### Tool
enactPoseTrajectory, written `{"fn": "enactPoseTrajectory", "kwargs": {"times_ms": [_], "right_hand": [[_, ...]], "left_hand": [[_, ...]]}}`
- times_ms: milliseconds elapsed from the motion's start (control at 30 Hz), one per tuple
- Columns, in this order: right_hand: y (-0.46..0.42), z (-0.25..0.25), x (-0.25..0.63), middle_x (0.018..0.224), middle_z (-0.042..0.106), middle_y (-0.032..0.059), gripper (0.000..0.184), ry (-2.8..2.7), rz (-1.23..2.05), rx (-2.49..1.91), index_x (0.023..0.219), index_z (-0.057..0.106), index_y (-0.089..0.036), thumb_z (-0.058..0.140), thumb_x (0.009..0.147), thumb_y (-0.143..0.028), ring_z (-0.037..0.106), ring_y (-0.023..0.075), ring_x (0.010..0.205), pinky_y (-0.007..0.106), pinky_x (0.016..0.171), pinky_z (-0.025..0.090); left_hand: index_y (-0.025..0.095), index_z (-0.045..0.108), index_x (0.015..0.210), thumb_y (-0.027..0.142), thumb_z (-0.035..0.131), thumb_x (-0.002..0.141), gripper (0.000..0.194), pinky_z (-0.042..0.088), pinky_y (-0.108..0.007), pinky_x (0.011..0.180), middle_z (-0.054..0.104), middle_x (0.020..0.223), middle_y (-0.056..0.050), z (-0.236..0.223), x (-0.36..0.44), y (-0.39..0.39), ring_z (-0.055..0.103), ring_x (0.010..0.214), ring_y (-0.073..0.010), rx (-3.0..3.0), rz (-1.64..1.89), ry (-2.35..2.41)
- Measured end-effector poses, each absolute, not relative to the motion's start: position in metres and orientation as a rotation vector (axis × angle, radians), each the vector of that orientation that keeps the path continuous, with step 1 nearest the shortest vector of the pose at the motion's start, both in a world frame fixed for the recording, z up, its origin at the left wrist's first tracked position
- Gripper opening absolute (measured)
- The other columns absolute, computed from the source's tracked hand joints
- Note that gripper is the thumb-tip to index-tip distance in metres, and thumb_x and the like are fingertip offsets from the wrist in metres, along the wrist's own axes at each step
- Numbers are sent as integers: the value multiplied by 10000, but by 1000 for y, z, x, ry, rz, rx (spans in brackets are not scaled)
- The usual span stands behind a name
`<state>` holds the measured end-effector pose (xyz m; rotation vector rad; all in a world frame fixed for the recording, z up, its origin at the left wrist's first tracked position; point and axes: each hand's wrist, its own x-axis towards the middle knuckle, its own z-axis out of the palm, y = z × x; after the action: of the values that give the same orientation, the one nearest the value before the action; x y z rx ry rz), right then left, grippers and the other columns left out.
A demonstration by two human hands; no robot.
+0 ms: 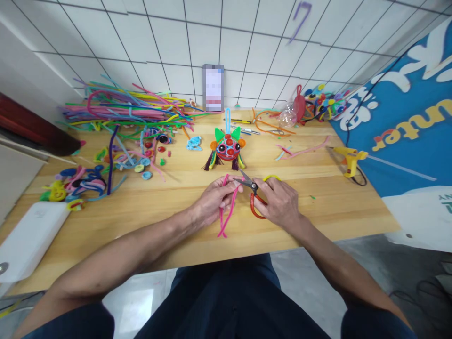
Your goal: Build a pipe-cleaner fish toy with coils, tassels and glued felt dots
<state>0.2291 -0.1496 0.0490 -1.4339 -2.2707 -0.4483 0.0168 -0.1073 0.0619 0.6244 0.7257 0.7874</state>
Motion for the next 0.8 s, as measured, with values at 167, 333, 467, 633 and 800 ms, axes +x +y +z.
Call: {"fn": "enactPoseTrajectory", "kwargs": {"times_ms": [167, 333, 467, 633, 800], "right_hand": [[-151, 48, 223, 839, 667, 64, 304, -2247, -393, -1451, 1213, 730, -196, 633, 953, -322, 588, 215, 760, 352, 697, 438], [-151, 44, 217, 842, 677, 61, 283, -2235, -377, -1473, 1196, 725, -197, 611, 962, -309, 597, 208, 755, 342, 695, 444], [-150, 39, 217, 831, 689, 60, 260, -2230, -374, -1441, 1164, 730, -181, 608, 965, -296, 616, 206, 754, 336, 685, 438], [-148, 35, 218, 834, 714, 46, 241, -2239, -429, -1412, 1147, 726, -189, 605, 973, -304, 639, 192, 739, 319, 684, 451], [-148, 38, 215, 824, 702, 50, 232, -2230, -440, -1374, 1120, 725, -165, 605, 970, -294, 630, 190, 717, 321, 678, 451]], "left_hand": [[145, 692, 796, 429, 854, 775, 328, 231, -188, 413, 508, 517, 71, 58, 19, -112, 310, 400, -32, 798, 902, 759], [164, 691, 793, 497, 850, 778, 370, 213, -205, 431, 419, 471, 88, 51, 19, -114, 273, 408, -45, 850, 961, 782], [165, 692, 788, 500, 845, 785, 368, 205, -210, 437, 396, 454, 90, 48, 19, -113, 263, 408, -49, 855, 951, 783], [163, 687, 783, 509, 859, 760, 387, 200, -207, 438, 406, 455, 87, 49, 19, -111, 262, 409, -49, 839, 930, 782], [158, 685, 785, 508, 865, 753, 394, 197, -209, 436, 421, 472, 81, 49, 20, -112, 265, 412, -46, 829, 917, 788]]}}
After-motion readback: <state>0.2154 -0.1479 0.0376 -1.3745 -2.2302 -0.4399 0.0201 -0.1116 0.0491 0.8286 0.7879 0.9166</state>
